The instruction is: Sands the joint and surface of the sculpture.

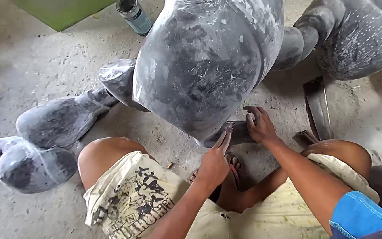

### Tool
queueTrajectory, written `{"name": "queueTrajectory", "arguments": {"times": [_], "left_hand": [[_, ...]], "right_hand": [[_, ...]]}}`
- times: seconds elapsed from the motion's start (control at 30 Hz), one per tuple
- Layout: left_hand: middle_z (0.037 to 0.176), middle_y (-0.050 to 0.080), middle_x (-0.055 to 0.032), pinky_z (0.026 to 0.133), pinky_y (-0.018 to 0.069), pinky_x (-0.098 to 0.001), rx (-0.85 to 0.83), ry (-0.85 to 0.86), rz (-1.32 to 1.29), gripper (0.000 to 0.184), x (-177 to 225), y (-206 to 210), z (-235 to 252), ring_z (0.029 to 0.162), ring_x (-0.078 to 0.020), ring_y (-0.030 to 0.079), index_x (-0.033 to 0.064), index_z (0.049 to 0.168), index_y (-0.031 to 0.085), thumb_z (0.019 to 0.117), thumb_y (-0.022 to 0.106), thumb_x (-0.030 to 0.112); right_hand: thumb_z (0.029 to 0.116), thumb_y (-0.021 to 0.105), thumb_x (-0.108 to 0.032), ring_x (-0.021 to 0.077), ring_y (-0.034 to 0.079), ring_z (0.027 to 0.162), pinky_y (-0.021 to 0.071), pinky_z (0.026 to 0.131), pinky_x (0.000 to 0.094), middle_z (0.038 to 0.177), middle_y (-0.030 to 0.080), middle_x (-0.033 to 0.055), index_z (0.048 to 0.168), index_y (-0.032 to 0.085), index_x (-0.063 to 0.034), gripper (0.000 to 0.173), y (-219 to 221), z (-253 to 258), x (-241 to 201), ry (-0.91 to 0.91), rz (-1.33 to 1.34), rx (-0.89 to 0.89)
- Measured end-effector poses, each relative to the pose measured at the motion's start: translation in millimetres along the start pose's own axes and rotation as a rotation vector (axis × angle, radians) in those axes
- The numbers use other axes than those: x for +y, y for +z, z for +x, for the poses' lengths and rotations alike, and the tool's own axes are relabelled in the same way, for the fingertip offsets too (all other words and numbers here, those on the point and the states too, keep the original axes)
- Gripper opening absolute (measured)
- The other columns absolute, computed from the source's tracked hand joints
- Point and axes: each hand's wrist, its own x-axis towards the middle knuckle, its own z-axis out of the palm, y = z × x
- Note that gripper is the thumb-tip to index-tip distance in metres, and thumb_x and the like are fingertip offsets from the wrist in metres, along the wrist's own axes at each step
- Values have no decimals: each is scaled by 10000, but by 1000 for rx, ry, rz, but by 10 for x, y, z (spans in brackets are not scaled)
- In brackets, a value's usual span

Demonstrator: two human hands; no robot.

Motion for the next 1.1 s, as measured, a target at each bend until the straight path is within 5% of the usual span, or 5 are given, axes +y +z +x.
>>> {"name": "queueTrajectory", "arguments": {"times": [0.4, 0.57, 0.73, 0.93, 1.1], "left_hand": [[1649, 370, 65, 875, 583, -567, -37, 20, 33, 782, -105, -167, 22, 1133, -285, 684, 238, 1601, 394, 885, 649, 53], [1704, 248, 23, 1071, 476, -574, -90, 1, 86, 863, 96, -54, 582, 1440, -305, 452, 203, 1643, 277, 872, 634, 54], [1693, 274, 52, 825, 600, -545, -21, 28, 56, 783, 12, -9, 6, 1055, -283, 709, 217, 1627, 332, 922, 648, 85], [1692, 284, -11, 1062, 489, -568, -56, 21, 85, 860, 158, -4, 620, 1425, -303, 479, 172, 1631, 305, 854, 644, 30], [1708, 228, 60, 853, 602, -529, -45, 24, 64, 835, 109, 39, 28, 1098, -268, 699, 246, 1650, 258, 924, 650, 119]], "right_hand": [[999, 424, -324, 282, 596, 1238, 504, 1011, 509, 1285, 658, 74, 1343, 644, -236, 417, 30, -34, -12, 17, 5, 1], [992, 432, -330, 278, 600, 1220, 510, 993, 505, 1255, 667, 58, 1342, 641, -244, 417, 39, -42, -4, 30, -8, -20], [995, 432, -338, 285, 605, 1218, 527, 972, 520, 1268, 664, 56, 1337, 645, -260, 411, 29, -51, -35, 39, 1, -17], [1007, 390, -323, 280, 574, 1272, 490, 1033, 519, 1302, 656, 48, 1363, 628, -252, 433, 14, -58, -4, 34, 1, -37], [1007, 388, -326, 290, 598, 1250, 523, 995, 537, 1310, 654, 70, 1364, 629, -258, 436, 19, -61, -34, 46, 25, -7]]}}
